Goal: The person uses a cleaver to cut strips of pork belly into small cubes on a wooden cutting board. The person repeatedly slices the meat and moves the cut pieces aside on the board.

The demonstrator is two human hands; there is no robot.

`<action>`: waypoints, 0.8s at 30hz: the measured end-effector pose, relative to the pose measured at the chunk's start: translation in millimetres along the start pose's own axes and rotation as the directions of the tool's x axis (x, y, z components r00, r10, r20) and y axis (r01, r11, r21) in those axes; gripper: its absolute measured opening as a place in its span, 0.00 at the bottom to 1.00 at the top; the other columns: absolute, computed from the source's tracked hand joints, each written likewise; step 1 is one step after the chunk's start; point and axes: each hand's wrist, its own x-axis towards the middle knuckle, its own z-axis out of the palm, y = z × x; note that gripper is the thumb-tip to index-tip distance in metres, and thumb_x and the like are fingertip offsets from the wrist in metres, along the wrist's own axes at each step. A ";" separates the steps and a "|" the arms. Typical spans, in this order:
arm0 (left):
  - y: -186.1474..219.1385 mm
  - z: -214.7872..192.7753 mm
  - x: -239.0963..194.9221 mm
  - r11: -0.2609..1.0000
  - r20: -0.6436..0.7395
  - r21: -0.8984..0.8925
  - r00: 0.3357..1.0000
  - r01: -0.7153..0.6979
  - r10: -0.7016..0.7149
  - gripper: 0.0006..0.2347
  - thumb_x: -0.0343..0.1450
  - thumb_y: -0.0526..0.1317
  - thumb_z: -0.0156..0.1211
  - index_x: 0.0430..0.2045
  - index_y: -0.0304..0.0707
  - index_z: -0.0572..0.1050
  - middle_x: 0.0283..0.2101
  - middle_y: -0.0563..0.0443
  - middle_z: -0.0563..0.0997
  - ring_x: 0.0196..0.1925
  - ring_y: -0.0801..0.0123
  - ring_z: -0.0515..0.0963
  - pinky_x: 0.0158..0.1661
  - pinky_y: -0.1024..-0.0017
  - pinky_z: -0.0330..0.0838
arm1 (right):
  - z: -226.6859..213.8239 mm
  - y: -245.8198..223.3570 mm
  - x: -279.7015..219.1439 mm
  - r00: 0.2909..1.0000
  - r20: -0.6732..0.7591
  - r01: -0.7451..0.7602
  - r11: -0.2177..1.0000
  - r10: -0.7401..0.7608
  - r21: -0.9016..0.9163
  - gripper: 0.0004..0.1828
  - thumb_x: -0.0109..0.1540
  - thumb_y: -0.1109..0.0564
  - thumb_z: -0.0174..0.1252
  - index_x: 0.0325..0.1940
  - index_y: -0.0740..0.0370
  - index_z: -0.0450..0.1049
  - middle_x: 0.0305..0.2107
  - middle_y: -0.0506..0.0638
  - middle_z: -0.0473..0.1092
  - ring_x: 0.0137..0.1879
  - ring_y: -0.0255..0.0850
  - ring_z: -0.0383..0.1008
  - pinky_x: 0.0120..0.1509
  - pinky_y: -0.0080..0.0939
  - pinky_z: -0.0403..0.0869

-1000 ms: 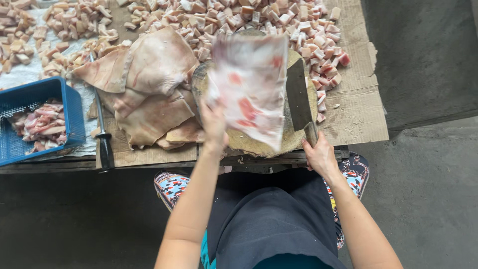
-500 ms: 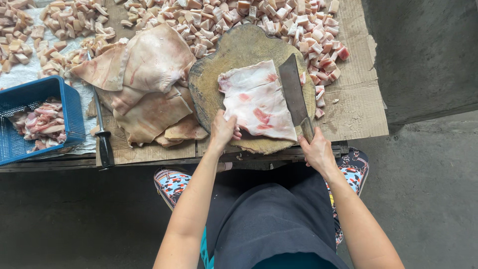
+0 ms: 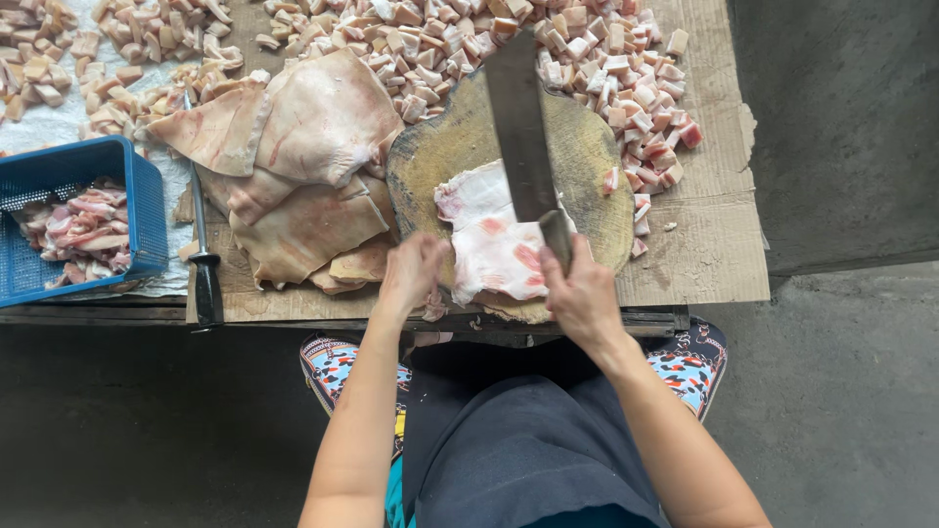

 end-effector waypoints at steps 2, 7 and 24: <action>-2.1 3.7 38.6 0.980 -0.260 0.027 0.946 -0.195 0.195 0.17 0.73 0.44 0.60 0.51 0.31 0.70 0.33 0.39 0.84 0.36 0.57 0.85 0.45 0.61 0.78 | 28.7 11.2 19.2 0.999 0.047 0.010 0.992 -0.004 -0.130 0.17 0.70 0.49 0.48 0.52 0.67 0.63 0.20 0.60 0.73 0.19 0.43 0.74 0.18 0.44 0.71; -8.6 34.6 109.5 0.878 -0.493 0.189 0.731 -0.439 0.472 0.11 0.67 0.33 0.64 0.42 0.29 0.76 0.41 0.34 0.84 0.46 0.46 0.84 0.50 0.58 0.76 | 62.3 31.2 45.1 0.920 0.061 0.376 0.830 -0.386 -0.413 0.19 0.72 0.48 0.55 0.47 0.69 0.63 0.22 0.61 0.71 0.26 0.51 0.75 0.32 0.50 0.72; -18.7 -19.4 92.9 0.920 -0.469 -0.003 0.813 -0.392 0.345 0.16 0.71 0.38 0.65 0.52 0.32 0.73 0.45 0.42 0.83 0.46 0.61 0.83 0.48 0.63 0.77 | 57.5 -28.3 32.1 0.884 -0.105 0.411 0.865 -0.455 -0.288 0.17 0.68 0.54 0.54 0.53 0.71 0.63 0.34 0.71 0.73 0.38 0.63 0.76 0.42 0.59 0.73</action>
